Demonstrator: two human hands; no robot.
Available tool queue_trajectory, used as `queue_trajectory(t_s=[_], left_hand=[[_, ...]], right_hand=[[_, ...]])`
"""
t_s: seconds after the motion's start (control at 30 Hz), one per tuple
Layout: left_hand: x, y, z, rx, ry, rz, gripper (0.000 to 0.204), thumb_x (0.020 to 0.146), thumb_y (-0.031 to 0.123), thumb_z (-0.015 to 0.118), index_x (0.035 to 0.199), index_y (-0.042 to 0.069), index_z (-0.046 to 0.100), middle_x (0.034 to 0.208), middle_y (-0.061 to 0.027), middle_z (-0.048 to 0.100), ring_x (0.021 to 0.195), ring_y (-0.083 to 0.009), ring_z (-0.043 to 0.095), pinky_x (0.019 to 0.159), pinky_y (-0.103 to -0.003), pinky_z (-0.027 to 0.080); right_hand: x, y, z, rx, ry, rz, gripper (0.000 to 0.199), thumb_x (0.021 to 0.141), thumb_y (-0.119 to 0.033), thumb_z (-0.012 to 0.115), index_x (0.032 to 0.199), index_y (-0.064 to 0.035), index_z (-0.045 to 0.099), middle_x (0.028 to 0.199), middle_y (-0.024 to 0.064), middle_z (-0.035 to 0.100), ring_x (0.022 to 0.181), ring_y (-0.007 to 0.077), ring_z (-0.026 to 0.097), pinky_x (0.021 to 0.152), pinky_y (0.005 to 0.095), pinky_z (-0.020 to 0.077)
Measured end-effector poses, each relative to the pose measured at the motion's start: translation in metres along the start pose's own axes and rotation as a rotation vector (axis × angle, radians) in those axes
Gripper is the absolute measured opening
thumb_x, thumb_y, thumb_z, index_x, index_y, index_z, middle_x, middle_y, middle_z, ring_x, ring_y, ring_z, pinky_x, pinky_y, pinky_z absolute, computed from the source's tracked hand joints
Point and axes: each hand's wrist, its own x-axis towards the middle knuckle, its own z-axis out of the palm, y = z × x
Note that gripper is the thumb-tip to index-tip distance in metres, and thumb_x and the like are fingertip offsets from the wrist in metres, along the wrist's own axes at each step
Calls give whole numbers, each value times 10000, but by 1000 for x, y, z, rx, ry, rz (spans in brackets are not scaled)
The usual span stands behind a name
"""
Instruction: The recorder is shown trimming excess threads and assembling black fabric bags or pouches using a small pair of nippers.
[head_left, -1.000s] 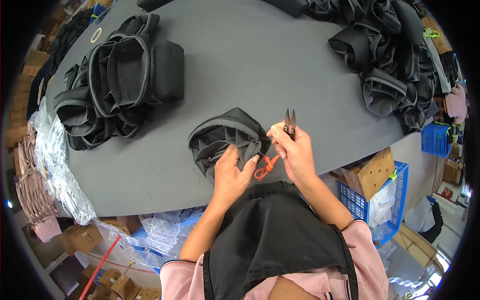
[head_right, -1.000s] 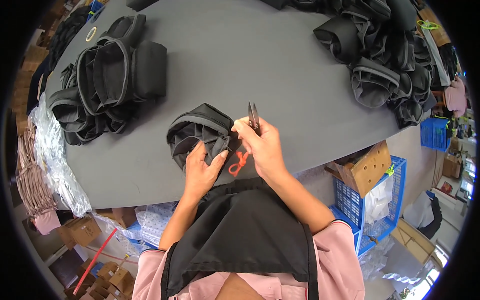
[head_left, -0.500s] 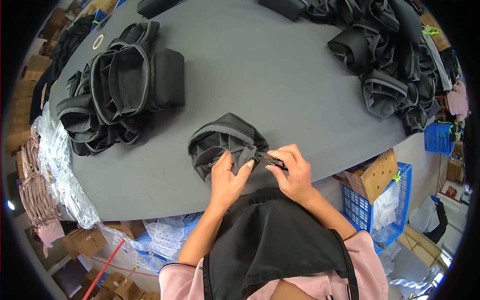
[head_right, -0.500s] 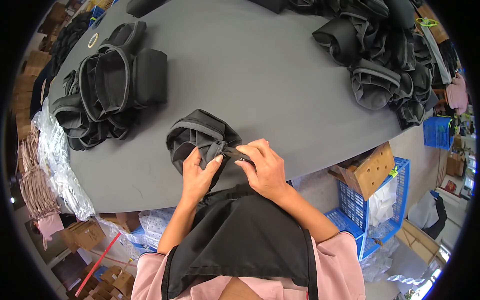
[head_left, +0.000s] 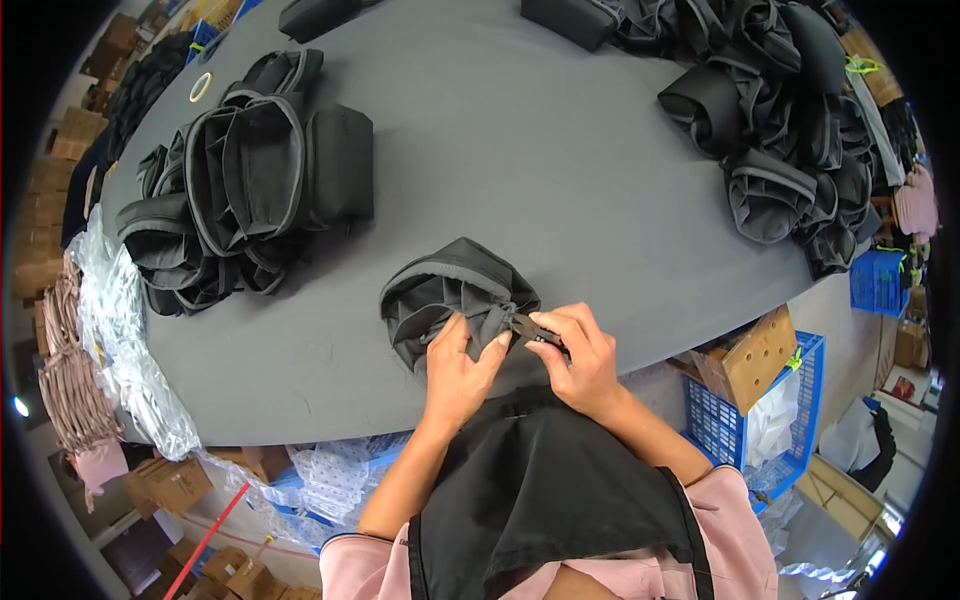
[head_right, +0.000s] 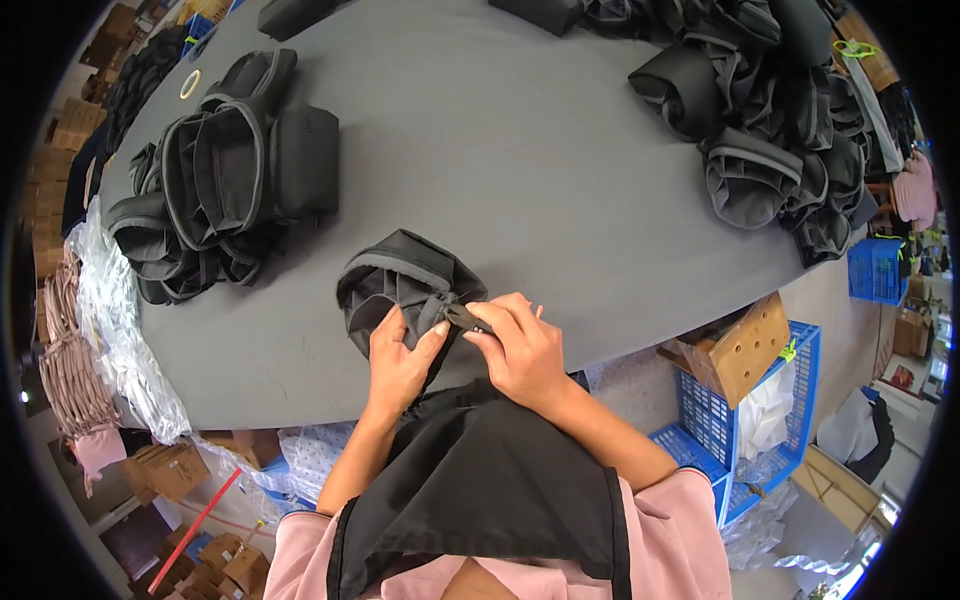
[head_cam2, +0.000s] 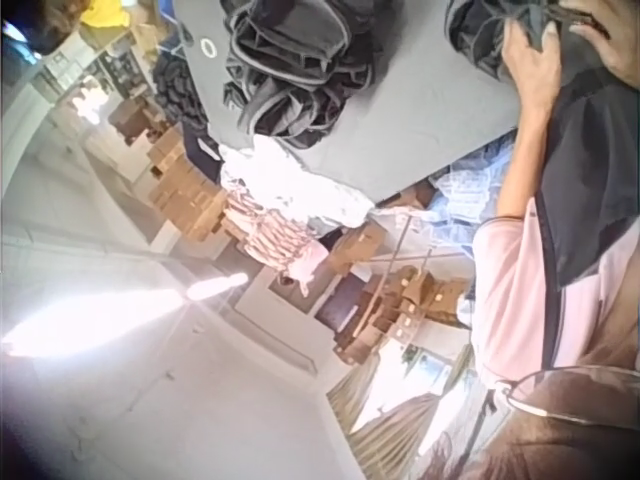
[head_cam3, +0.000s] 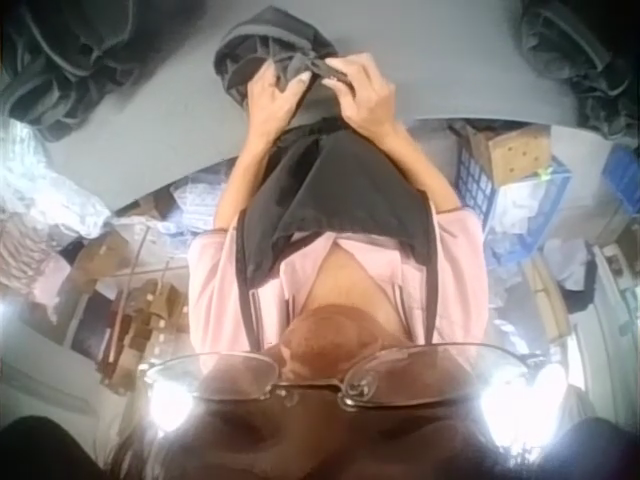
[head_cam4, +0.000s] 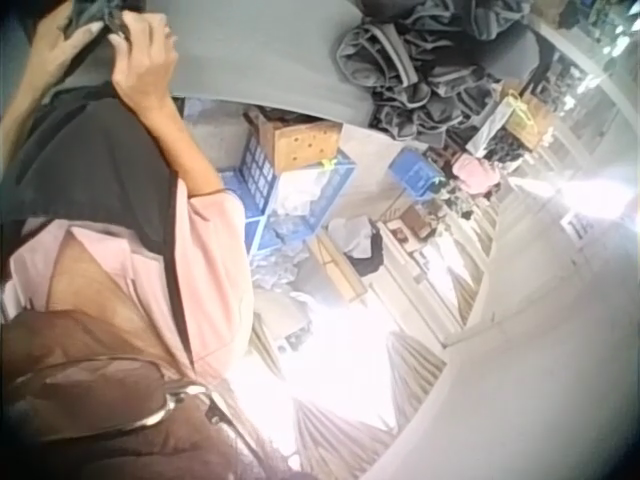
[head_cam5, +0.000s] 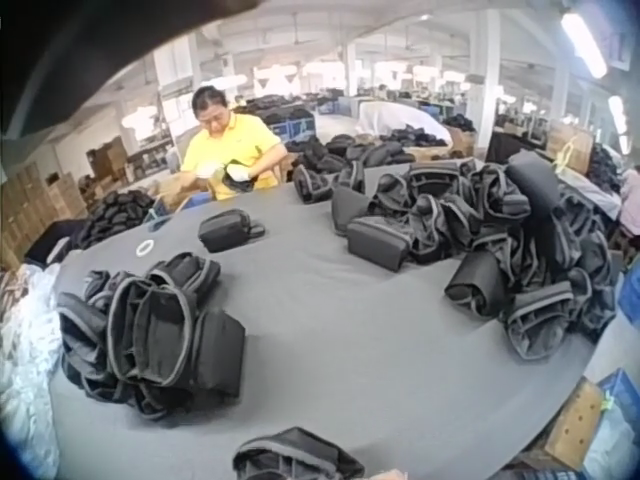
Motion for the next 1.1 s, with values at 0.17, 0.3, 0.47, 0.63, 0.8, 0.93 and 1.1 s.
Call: queue_trajectory(t_s=[0.17, 0.3, 0.47, 0.63, 0.8, 0.93, 1.1], left_hand=[[-5, 0, 1, 60, -18, -34, 263, 733, 129, 670, 713, -44, 473, 638, -117, 436, 545, -209, 412, 499, -321, 357], [-6, -1, 4, 72, 7, -2, 254, 728, 121, 674, 711, -42, 480, 642, -121, 446, 544, -227, 419, 507, -334, 365], [-6, -1, 6, 67, 25, 52, 275, 724, 122, 681, 697, -41, 462, 632, -121, 431, 534, -242, 409, 496, -340, 355], [-7, -1, 6, 110, -6, -18, 299, 727, 128, 683, 683, -43, 442, 627, -128, 414, 530, -254, 403, 494, -344, 350], [-5, 3, 7, 112, 0, 20, 343, 723, 137, 689, 660, -39, 401, 616, -131, 382, 528, -251, 379, 502, -344, 349], [-10, -3, 1, 131, 2, -13, 360, 715, 163, 698, 669, -40, 403, 625, -136, 390, 547, -260, 394, 518, -354, 355], [-12, 7, -12, 127, -64, -17, 330, 700, 208, 705, 783, -49, 516, 713, -133, 459, 628, -265, 461, 583, -350, 400]], right_hand=[[-4, -5, -3, -93, 9, -16, 282, 716, -82, 696, 977, -44, 597, 803, 55, 565, 583, 206, 579, 499, 295, 458], [-2, -9, -7, -182, 12, -72, 282, 716, -89, 693, 979, -47, 601, 795, 48, 565, 585, 203, 580, 502, 291, 457], [-1, -17, -15, -237, -56, -12, 237, 726, -79, 682, 947, -44, 604, 796, 48, 563, 569, 204, 569, 497, 292, 450], [0, -17, -19, 18, -14, 157, 205, 742, -66, 671, 934, -45, 602, 789, 52, 552, 555, 204, 553, 494, 288, 443], [3, -11, -18, 24, -83, 166, 194, 757, -43, 663, 940, -39, 600, 786, 49, 543, 584, 166, 550, 518, 263, 443], [4, -15, -17, 368, 12, 351, 204, 756, 20, 639, 951, -7, 587, 814, 22, 493, 630, 71, 448, 559, 204, 366], [22, -12, -4, 441, -181, 285, 187, 755, 11, 638, 938, -15, 610, 751, 15, 450, 603, 88, 402, 545, 222, 349]])
